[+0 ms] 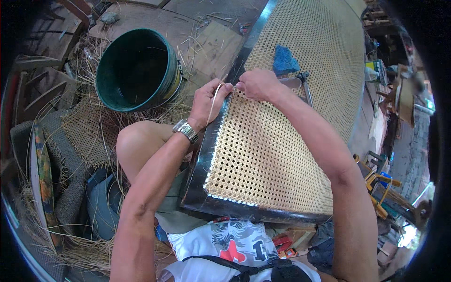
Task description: Repairing the woven seat of a wooden chair using reed and tools.
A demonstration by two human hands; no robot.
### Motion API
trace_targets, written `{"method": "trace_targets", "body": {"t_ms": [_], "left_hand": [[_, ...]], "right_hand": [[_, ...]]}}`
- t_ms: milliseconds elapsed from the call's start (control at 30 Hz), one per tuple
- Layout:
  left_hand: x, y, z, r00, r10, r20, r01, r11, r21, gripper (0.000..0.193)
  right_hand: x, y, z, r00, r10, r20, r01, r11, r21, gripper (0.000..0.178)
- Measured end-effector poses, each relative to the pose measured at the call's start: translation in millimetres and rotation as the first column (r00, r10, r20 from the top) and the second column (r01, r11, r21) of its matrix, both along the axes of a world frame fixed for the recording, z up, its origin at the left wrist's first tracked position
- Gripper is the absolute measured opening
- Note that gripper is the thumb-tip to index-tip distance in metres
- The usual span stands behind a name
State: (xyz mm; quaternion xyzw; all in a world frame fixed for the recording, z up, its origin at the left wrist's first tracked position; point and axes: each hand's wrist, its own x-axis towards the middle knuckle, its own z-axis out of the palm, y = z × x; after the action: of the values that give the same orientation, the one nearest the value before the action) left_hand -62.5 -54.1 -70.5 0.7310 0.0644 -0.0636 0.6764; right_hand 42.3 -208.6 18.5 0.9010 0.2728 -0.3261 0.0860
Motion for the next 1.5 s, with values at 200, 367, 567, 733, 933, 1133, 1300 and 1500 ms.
{"method": "trace_targets", "body": {"t_ms": [200,367,567,733,933,1133,1300,1500], "left_hand": [[0,0,-1,0.999,0.039,0.008,-0.038,0.991,-0.131,0.028],[0,3,2,1.000,-0.011,-0.011,0.011,1.000,-0.015,0.030],[3,0,-5,1.000,0.003,-0.013,-0.004,0.997,-0.079,0.032],[1,1,-10,1.000,0.004,0.014,-0.002,0.993,-0.116,0.032],[2,1,-8,1.000,0.000,0.001,0.001,0.998,-0.055,0.037],[2,1,-5,1.000,-0.007,-0.008,0.006,0.993,-0.115,0.036],[1,2,-3,1.000,0.000,0.005,0.000,0.998,-0.057,0.036],[1,1,0,1.000,0.011,0.005,-0.010,0.996,-0.085,0.036]], "right_hand": [[-13,6,2,0.993,0.067,0.096,-0.064,0.997,-0.038,0.027],[-33,11,-5,0.972,0.062,0.228,-0.061,0.998,-0.011,0.021],[-13,-1,-7,0.986,0.039,0.163,-0.045,0.998,0.033,0.024],[10,-15,-18,0.727,-0.474,-0.497,0.585,0.807,0.086,0.038],[23,-10,-22,0.638,-0.538,-0.551,0.618,0.784,-0.049,0.038],[36,-1,-22,0.591,-0.554,-0.586,0.569,0.802,-0.184,0.042],[40,-1,-19,0.546,-0.567,-0.617,0.552,0.797,-0.244,0.040],[35,-4,-18,0.517,-0.566,-0.642,0.612,0.769,-0.185,0.039]]}}
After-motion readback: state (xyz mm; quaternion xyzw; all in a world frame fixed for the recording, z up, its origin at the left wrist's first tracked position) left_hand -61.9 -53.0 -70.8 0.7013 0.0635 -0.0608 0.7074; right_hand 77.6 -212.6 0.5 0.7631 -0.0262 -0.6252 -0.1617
